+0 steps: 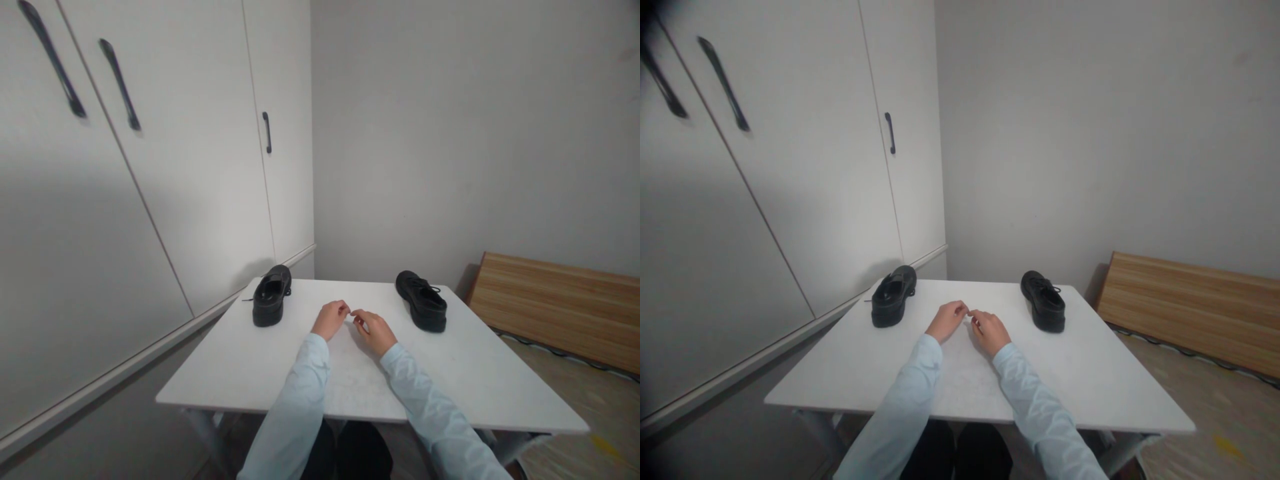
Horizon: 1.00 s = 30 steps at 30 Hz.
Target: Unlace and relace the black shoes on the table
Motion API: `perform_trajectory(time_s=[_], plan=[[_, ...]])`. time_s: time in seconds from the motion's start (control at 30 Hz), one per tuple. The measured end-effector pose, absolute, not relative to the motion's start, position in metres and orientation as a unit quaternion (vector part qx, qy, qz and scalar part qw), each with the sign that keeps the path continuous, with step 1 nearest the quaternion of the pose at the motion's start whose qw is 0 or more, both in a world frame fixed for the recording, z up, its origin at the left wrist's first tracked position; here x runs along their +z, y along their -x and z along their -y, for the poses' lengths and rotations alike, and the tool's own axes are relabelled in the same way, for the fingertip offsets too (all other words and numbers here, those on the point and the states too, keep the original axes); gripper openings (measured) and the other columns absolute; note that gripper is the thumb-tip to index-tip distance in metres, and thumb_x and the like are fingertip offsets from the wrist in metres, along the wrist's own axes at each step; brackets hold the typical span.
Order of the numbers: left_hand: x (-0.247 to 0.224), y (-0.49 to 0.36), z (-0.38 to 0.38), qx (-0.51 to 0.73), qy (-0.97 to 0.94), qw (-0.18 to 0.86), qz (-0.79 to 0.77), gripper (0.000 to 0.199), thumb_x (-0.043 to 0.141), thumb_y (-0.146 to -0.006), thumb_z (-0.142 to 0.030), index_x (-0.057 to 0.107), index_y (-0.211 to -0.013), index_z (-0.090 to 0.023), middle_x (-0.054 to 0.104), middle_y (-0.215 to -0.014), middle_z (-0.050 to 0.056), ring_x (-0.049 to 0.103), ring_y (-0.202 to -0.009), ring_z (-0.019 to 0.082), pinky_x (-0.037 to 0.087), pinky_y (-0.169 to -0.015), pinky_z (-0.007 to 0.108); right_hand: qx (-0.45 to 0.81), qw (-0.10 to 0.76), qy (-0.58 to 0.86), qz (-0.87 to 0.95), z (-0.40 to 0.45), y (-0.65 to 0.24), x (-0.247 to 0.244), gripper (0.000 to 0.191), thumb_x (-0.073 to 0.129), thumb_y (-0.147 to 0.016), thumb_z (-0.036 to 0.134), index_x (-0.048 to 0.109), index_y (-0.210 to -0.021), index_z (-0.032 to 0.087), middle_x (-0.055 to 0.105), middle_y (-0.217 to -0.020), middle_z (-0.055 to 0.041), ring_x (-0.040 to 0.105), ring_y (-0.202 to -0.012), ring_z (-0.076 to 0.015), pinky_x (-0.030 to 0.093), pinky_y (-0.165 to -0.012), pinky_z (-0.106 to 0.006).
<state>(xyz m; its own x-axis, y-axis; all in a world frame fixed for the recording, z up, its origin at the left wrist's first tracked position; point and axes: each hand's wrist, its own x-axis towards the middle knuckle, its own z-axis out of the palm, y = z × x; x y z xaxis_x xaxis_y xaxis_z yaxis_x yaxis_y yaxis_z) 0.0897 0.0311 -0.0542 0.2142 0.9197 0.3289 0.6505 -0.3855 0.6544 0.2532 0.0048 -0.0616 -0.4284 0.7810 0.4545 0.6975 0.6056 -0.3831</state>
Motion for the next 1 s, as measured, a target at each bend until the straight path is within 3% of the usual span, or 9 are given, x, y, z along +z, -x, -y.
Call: perform_trajectory(time_s=[0.33, 0.57, 0.7, 0.8, 0.9, 1.0], plan=[[-0.001, -0.037, -0.003, 0.194, -0.769, 0.018, -0.609, 0.013, 0.057, -0.081, -0.025, 0.065, -0.09, -0.02, 0.065, -0.095, 0.009, 0.06, -0.089, 0.023, 0.042, -0.077, 0.031, 0.059, 0.312, 0.49, 0.812, -0.006, -0.269, -0.058, 0.024, 0.043, -0.084, 0.015, 0.06, -0.101, 0.017, 0.067, -0.077, -0.0019, 0.06, -0.067, -0.0134, 0.045, -0.07, -0.025], [0.01, 0.024, 0.022, 0.179, -0.674, -0.17, -0.696, 0.034, 0.061, -0.077, -0.02, 0.056, -0.11, -0.021, 0.06, -0.108, 0.013, 0.051, -0.104, 0.032, 0.028, -0.097, 0.055, 0.063, 0.3, 0.491, 0.815, -0.007, -0.271, -0.061, 0.025, 0.042, -0.084, 0.017, 0.059, -0.101, 0.017, 0.067, -0.076, -0.0022, 0.061, -0.069, -0.0149, 0.045, -0.073, -0.027], [-0.006, 0.051, 0.019, 0.166, -0.679, -0.144, -0.7, 0.041, 0.06, -0.077, -0.017, 0.05, -0.117, -0.022, 0.06, -0.113, 0.013, 0.045, -0.115, 0.032, 0.024, -0.099, 0.061, 0.063, 0.303, 0.493, 0.814, -0.009, -0.272, -0.062, 0.026, 0.041, -0.083, 0.017, 0.06, -0.1, 0.017, 0.067, -0.075, -0.0023, 0.061, -0.068, -0.0152, 0.045, -0.072, -0.028], [-0.017, 0.067, 0.008, 0.16, -0.701, -0.096, -0.689, 0.043, 0.063, -0.073, -0.012, 0.051, -0.113, -0.018, 0.06, -0.113, 0.013, 0.041, -0.12, 0.031, 0.033, -0.098, 0.052, 0.061, 0.306, 0.496, 0.81, -0.011, -0.273, -0.066, 0.025, 0.041, -0.083, 0.019, 0.061, -0.098, 0.018, 0.066, -0.073, -0.0029, 0.061, -0.066, -0.0156, 0.045, -0.07, -0.027], [-0.023, 0.075, -0.001, 0.188, -0.725, -0.044, -0.662, 0.042, 0.064, -0.069, -0.006, 0.054, -0.108, -0.017, 0.059, -0.105, 0.011, 0.048, -0.113, 0.026, 0.041, -0.094, 0.035, 0.063, 0.305, 0.5, 0.808, -0.014, -0.275, -0.07, 0.024, 0.042, -0.082, 0.019, 0.061, -0.096, 0.018, 0.067, -0.073, -0.0039, 0.06, -0.066, -0.0162, 0.045, -0.068, -0.027], [-0.024, 0.075, -0.001, 0.212, -0.718, -0.01, -0.663, 0.043, 0.064, -0.069, -0.007, 0.055, -0.109, -0.02, 0.056, -0.102, 0.008, 0.052, -0.107, 0.023, 0.044, -0.089, 0.03, 0.066, 0.3, 0.5, 0.809, -0.016, -0.276, -0.073, 0.024, 0.042, -0.082, 0.019, 0.061, -0.095, 0.018, 0.067, -0.073, -0.0044, 0.06, -0.066, -0.0165, 0.045, -0.067, -0.027]])
